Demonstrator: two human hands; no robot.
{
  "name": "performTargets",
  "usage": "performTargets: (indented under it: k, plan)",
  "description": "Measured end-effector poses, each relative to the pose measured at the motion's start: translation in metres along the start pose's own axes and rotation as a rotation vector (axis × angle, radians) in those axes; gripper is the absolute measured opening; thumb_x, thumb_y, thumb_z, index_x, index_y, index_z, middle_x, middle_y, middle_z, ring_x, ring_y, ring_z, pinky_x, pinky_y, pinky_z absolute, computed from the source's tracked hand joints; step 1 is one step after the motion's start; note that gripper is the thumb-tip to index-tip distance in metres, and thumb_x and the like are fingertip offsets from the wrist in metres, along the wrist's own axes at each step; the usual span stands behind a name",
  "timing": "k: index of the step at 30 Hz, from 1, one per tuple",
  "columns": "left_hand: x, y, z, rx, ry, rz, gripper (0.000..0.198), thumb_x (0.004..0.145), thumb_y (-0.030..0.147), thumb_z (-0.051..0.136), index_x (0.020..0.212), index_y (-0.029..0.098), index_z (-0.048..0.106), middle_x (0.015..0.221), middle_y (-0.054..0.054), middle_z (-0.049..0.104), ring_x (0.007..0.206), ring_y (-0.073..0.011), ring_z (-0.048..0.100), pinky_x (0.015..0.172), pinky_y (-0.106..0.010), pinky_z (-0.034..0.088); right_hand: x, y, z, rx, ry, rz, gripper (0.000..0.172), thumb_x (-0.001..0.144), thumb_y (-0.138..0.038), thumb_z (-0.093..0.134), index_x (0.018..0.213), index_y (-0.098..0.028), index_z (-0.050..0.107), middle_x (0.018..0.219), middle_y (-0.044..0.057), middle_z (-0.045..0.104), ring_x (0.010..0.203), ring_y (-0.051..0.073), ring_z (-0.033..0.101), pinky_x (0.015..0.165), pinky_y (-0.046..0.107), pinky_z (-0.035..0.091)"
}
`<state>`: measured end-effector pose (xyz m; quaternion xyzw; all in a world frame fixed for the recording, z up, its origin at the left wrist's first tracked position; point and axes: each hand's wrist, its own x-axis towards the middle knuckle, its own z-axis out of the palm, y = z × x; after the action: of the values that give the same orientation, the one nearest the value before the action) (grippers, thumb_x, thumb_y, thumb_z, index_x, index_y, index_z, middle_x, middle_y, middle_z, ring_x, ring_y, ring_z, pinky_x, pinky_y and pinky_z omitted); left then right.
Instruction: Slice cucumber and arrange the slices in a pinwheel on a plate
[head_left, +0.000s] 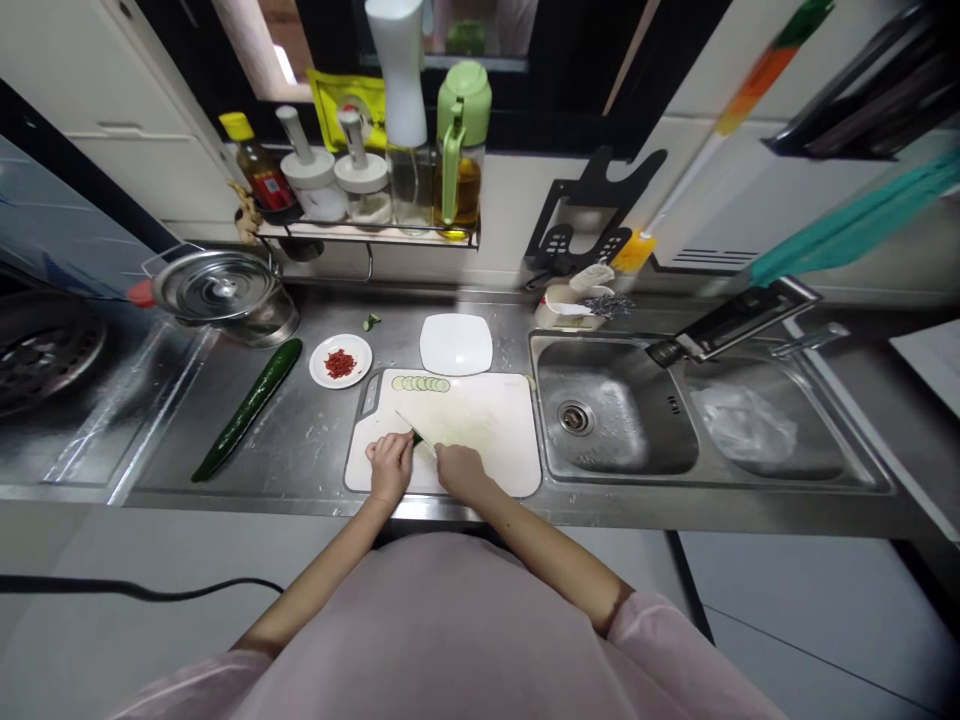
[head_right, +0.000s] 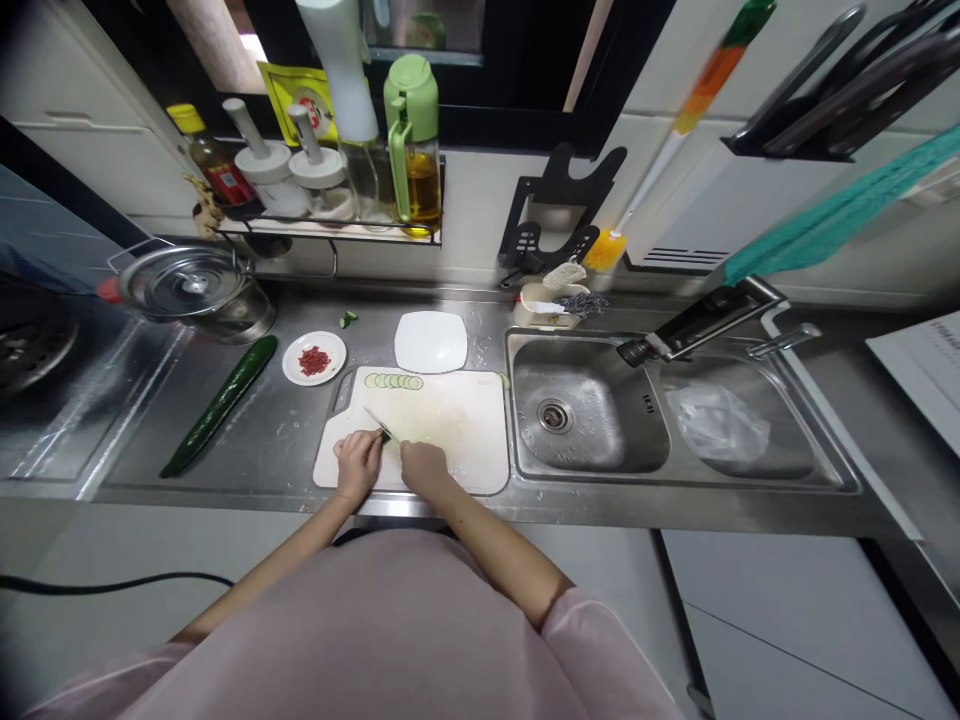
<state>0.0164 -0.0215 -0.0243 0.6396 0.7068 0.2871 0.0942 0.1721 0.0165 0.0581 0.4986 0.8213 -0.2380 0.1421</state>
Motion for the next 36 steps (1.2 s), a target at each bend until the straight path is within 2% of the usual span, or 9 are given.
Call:
performTargets:
  k: [3,10,15,21,26,29,31,33,36]
  plan:
    - [0.0,0.002,-0.001,0.011,-0.01,-0.018,0.023,0.094,0.027,0.046,0.1,0.022,0.067,0.092,-0.005,0.068,0.09,-0.0174,0.057,0.087,-0.036,0.027,0.0,-0.002,0.004,-0.003,0.038,0.005,0.028,0.086,-0.009,0.04,0.106,-0.015,0.059,0.095,0.012,0.07,0.094,0.023,0.067,0.076,0.031,0.047]
    - [0.001,0.008,-0.006,0.025,-0.049,-0.068,0.027,0.095,0.028,0.044,0.106,0.023,0.067,0.097,-0.006,0.068,0.094,-0.0188,0.058,0.089,-0.037,0.025,-0.001,-0.005,0.0,-0.011,0.007,0.033,0.032,0.086,-0.009,0.037,0.109,-0.014,0.059,0.098,0.013,0.07,0.096,0.023,0.066,0.076,0.031,0.047]
    - [0.002,0.011,-0.01,0.012,-0.054,-0.106,0.027,0.094,0.029,0.043,0.106,0.024,0.067,0.1,-0.007,0.069,0.096,-0.0201,0.057,0.09,-0.038,0.025,-0.008,-0.003,-0.003,0.007,0.02,0.054,0.032,0.092,-0.018,0.035,0.112,-0.016,0.06,0.1,0.013,0.07,0.098,0.023,0.065,0.077,0.031,0.046]
    - [0.003,0.014,-0.011,-0.055,-0.047,-0.164,0.028,0.094,0.028,0.041,0.108,0.023,0.065,0.107,-0.007,0.069,0.102,-0.0209,0.057,0.093,-0.039,0.027,-0.024,0.008,0.0,-0.019,0.095,0.101,0.031,0.096,-0.024,0.033,0.113,-0.019,0.059,0.094,0.011,0.07,0.092,0.022,0.065,0.074,0.03,0.043]
    - [0.003,0.019,-0.014,-0.155,0.036,-0.25,0.031,0.094,0.03,0.037,0.113,0.022,0.06,0.115,-0.008,0.067,0.108,-0.0226,0.057,0.099,-0.042,0.028,-0.035,0.026,-0.002,-0.091,0.158,0.181,0.033,0.096,-0.019,0.033,0.121,-0.024,0.054,0.093,0.009,0.07,0.09,0.019,0.064,0.073,0.028,0.039]
    - [0.01,0.026,-0.018,-0.221,0.138,-0.335,0.032,0.094,0.031,0.036,0.117,0.023,0.058,0.119,-0.008,0.065,0.112,-0.0235,0.055,0.101,-0.043,0.029,-0.039,0.038,-0.005,-0.134,0.218,0.229,0.033,0.093,-0.018,0.04,0.123,-0.023,0.053,0.098,0.01,0.068,0.094,0.019,0.061,0.078,0.029,0.037]
    - [0.019,0.032,-0.023,-0.252,0.163,-0.358,0.032,0.094,0.033,0.038,0.117,0.024,0.058,0.119,-0.008,0.065,0.112,-0.0236,0.055,0.101,-0.042,0.03,-0.042,0.044,-0.006,-0.148,0.263,0.253,0.038,0.09,-0.02,0.048,0.128,-0.021,0.051,0.102,0.011,0.067,0.097,0.021,0.059,0.081,0.03,0.036]
    - [0.03,0.04,-0.028,-0.259,0.129,-0.335,0.031,0.093,0.035,0.041,0.116,0.025,0.059,0.118,-0.007,0.065,0.11,-0.0236,0.056,0.1,-0.042,0.031,-0.044,0.049,-0.006,-0.151,0.297,0.262,0.045,0.087,-0.021,0.054,0.131,-0.019,0.048,0.104,0.012,0.066,0.099,0.022,0.058,0.083,0.032,0.035]
    - [0.044,0.054,-0.035,-0.219,0.004,-0.258,0.03,0.091,0.038,0.044,0.112,0.026,0.063,0.115,-0.006,0.066,0.108,-0.0241,0.056,0.1,-0.044,0.03,-0.046,0.053,-0.003,-0.149,0.327,0.254,0.048,0.086,-0.024,0.057,0.133,-0.019,0.048,0.105,0.011,0.066,0.1,0.023,0.056,0.085,0.032,0.034]
